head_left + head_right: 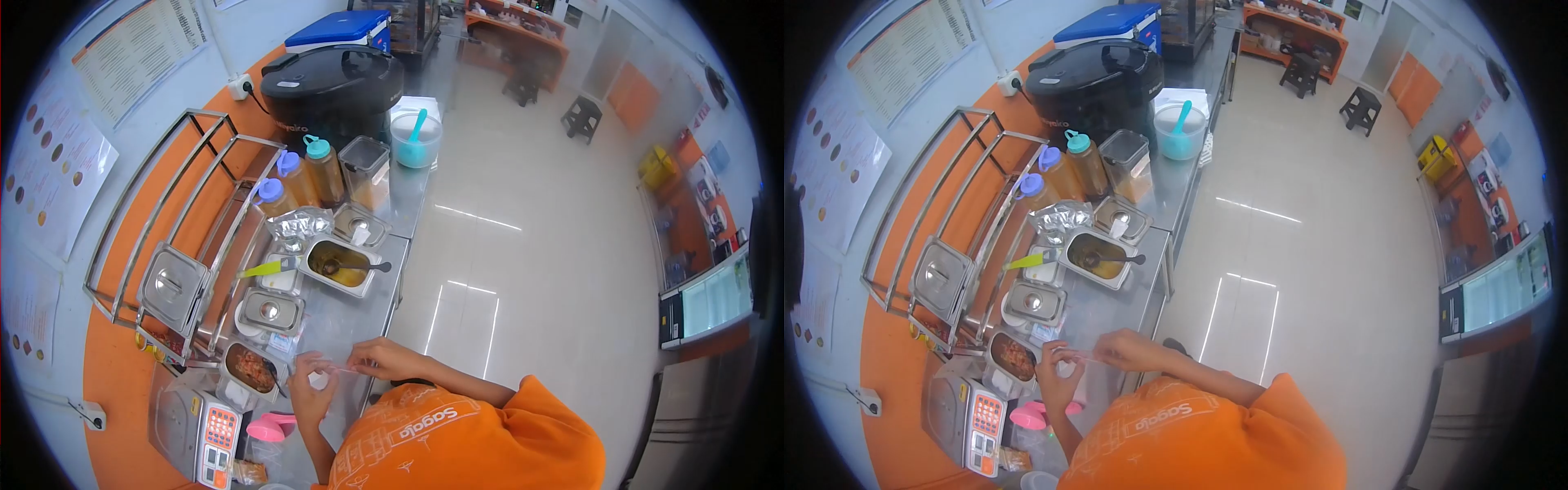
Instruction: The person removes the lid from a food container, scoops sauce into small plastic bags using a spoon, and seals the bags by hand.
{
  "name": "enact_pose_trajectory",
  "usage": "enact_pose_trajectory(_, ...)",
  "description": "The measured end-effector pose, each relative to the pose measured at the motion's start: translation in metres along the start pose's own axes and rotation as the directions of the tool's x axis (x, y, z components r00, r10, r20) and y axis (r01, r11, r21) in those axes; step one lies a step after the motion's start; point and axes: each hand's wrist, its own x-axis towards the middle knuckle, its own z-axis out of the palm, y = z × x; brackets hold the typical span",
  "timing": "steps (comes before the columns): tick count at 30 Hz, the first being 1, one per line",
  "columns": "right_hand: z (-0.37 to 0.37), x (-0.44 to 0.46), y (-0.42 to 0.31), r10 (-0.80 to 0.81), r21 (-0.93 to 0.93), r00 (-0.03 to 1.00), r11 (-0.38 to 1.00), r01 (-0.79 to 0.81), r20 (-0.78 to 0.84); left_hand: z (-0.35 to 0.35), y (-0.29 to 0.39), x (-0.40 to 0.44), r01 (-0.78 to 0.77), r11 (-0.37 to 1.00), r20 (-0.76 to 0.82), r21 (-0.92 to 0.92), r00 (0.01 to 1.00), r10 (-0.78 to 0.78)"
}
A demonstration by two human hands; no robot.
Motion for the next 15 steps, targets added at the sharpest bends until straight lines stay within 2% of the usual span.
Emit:
enact_pose_trajectory(3, 0.000, -0.007, -0.007, 0.047, 0.047, 0.999, 0.998, -0.046, -0.013, 0.002, 0.009, -0.003, -0.007, 0.999, -0.017, 0.044, 1.000, 0.008)
enact_pose_trajectory(6, 0.001, -0.011, -0.012, 0.153, 0.141, 0.987, 0.979, -0.145, -0.043, 0.013, 0.013, -0.004, -0.110, 0.979, -0.153, 0.170, 0.979, 0.136)
enact_pose_trajectory(9, 0.005, -0.014, -0.010, 0.216, 0.205, 0.973, 0.959, -0.195, -0.084, 0.024, 0.026, -0.009, -0.195, 0.867, -0.421, 0.458, 0.811, 0.406)
enact_pose_trajectory(12, 0.011, -0.015, -0.005, 0.261, 0.279, 0.961, 0.933, -0.227, -0.092, 0.042, 0.016, -0.025, -0.186, 0.941, -0.467, 0.282, 0.830, 0.304)
enact_pose_trajectory(15, 0.017, -0.014, -0.002, 0.233, 0.273, 0.967, 0.941, -0.199, -0.098, 0.051, 0.017, -0.028, -0.007, 0.999, -0.327, 0.034, 0.945, 0.018)
